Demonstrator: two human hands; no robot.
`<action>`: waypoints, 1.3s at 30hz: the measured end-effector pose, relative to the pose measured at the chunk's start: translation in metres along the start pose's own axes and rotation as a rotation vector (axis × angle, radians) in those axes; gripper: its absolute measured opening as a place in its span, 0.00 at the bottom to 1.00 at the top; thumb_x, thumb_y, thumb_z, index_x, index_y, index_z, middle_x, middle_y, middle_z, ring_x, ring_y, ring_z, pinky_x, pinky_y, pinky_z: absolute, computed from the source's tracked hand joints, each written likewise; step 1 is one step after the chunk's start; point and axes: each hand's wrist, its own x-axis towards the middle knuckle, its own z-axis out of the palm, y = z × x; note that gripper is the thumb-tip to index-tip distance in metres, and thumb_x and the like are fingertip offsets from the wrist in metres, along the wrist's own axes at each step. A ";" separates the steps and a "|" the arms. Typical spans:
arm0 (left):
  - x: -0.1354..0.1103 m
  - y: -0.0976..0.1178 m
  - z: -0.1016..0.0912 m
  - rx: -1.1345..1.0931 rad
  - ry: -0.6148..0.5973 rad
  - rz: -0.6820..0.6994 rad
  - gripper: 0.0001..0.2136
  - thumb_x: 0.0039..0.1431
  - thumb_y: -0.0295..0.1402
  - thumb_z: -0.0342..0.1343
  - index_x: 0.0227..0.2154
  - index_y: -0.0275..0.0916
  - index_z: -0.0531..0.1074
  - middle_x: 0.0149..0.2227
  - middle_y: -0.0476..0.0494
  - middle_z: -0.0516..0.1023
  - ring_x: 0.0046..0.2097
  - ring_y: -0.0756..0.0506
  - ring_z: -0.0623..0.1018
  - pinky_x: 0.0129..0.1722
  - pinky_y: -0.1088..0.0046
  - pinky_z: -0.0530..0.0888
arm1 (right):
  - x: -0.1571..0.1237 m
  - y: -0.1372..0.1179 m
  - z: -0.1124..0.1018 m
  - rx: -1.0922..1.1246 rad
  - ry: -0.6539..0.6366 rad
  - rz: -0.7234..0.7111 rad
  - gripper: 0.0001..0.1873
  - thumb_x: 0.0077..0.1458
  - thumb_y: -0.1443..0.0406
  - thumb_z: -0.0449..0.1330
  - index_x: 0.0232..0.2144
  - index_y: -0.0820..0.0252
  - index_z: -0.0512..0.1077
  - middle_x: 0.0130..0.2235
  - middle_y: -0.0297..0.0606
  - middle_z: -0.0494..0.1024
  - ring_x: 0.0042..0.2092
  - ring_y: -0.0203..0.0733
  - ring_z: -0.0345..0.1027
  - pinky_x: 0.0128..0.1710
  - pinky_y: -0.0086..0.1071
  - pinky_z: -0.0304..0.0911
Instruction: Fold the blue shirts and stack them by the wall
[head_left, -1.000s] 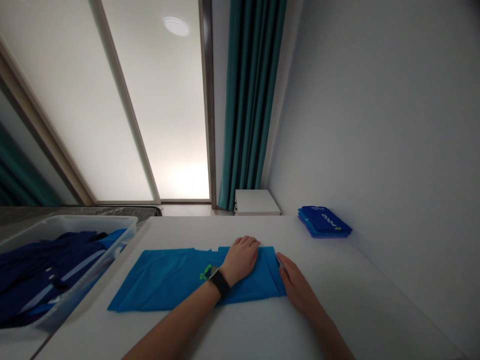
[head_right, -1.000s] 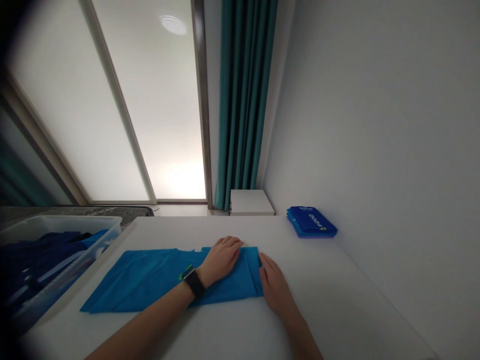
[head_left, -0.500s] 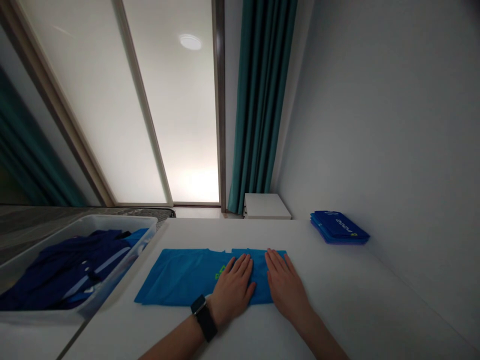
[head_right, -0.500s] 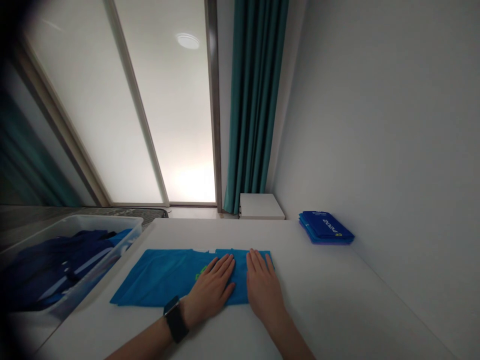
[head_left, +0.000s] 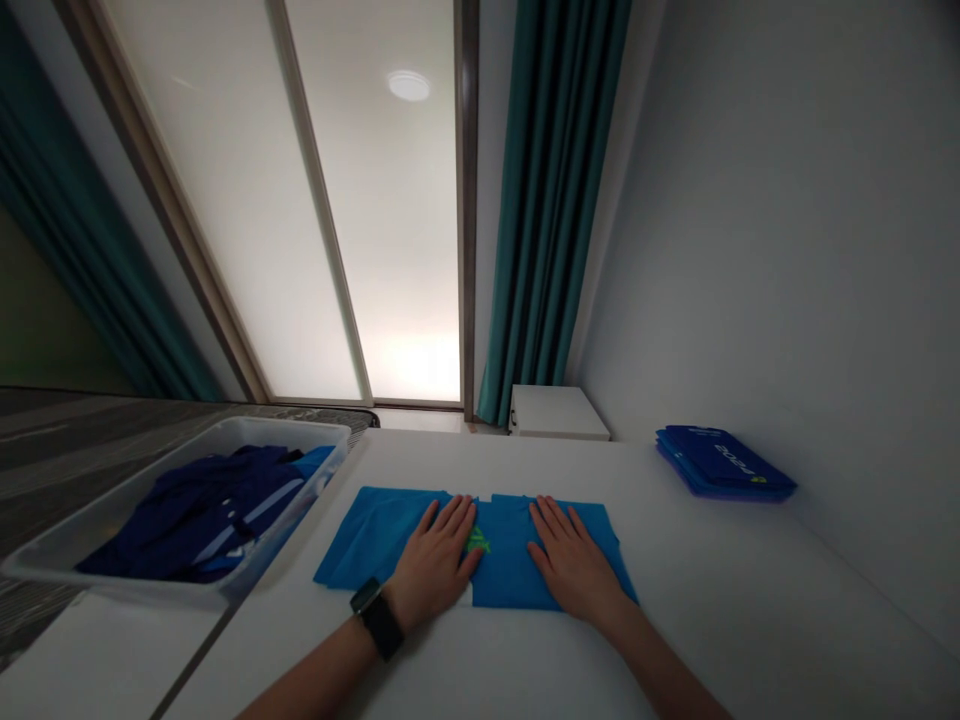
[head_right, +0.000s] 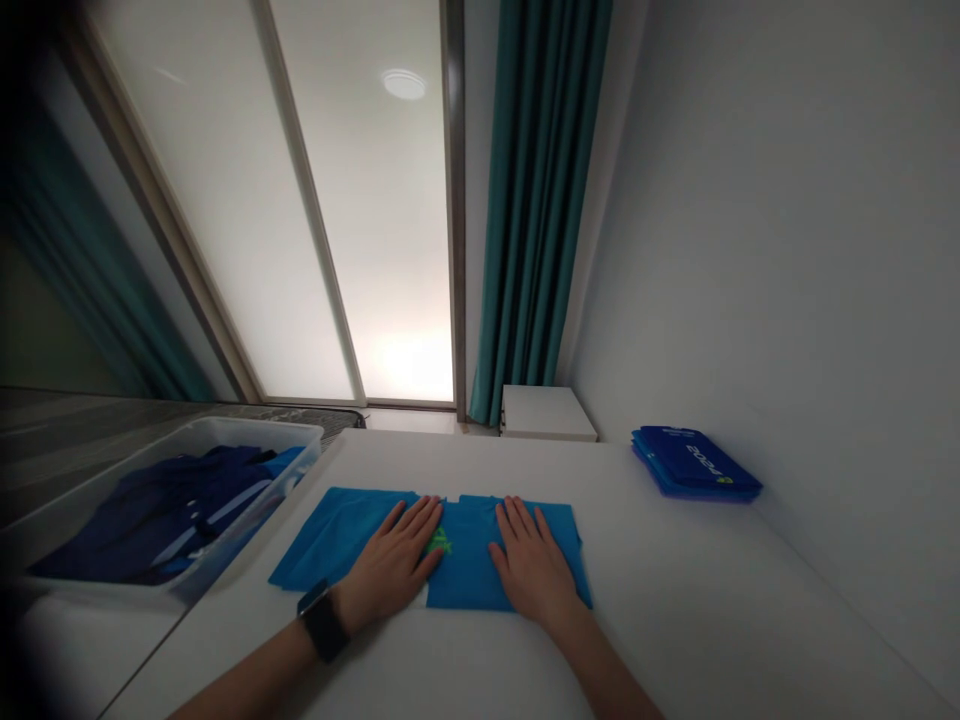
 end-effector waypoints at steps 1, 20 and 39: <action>-0.007 -0.015 -0.002 0.017 0.004 -0.021 0.27 0.70 0.47 0.39 0.67 0.40 0.54 0.67 0.40 0.58 0.67 0.38 0.58 0.66 0.52 0.54 | 0.000 -0.001 -0.001 -0.011 -0.012 0.003 0.34 0.67 0.51 0.39 0.67 0.64 0.51 0.69 0.44 0.48 0.70 0.50 0.38 0.68 0.51 0.38; -0.045 -0.102 -0.006 0.027 -0.034 -0.085 0.26 0.71 0.48 0.37 0.67 0.46 0.51 0.68 0.45 0.56 0.68 0.38 0.57 0.65 0.50 0.54 | 0.000 0.001 -0.002 -0.127 -0.070 0.018 0.34 0.67 0.48 0.33 0.68 0.58 0.46 0.70 0.38 0.44 0.70 0.46 0.35 0.68 0.49 0.37; -0.034 -0.106 -0.022 0.029 -0.121 -0.038 0.27 0.71 0.49 0.36 0.67 0.43 0.53 0.68 0.38 0.55 0.68 0.35 0.57 0.64 0.46 0.54 | -0.002 0.009 -0.014 -0.085 -0.107 -0.017 0.34 0.67 0.48 0.33 0.68 0.56 0.47 0.70 0.36 0.44 0.70 0.44 0.35 0.68 0.48 0.34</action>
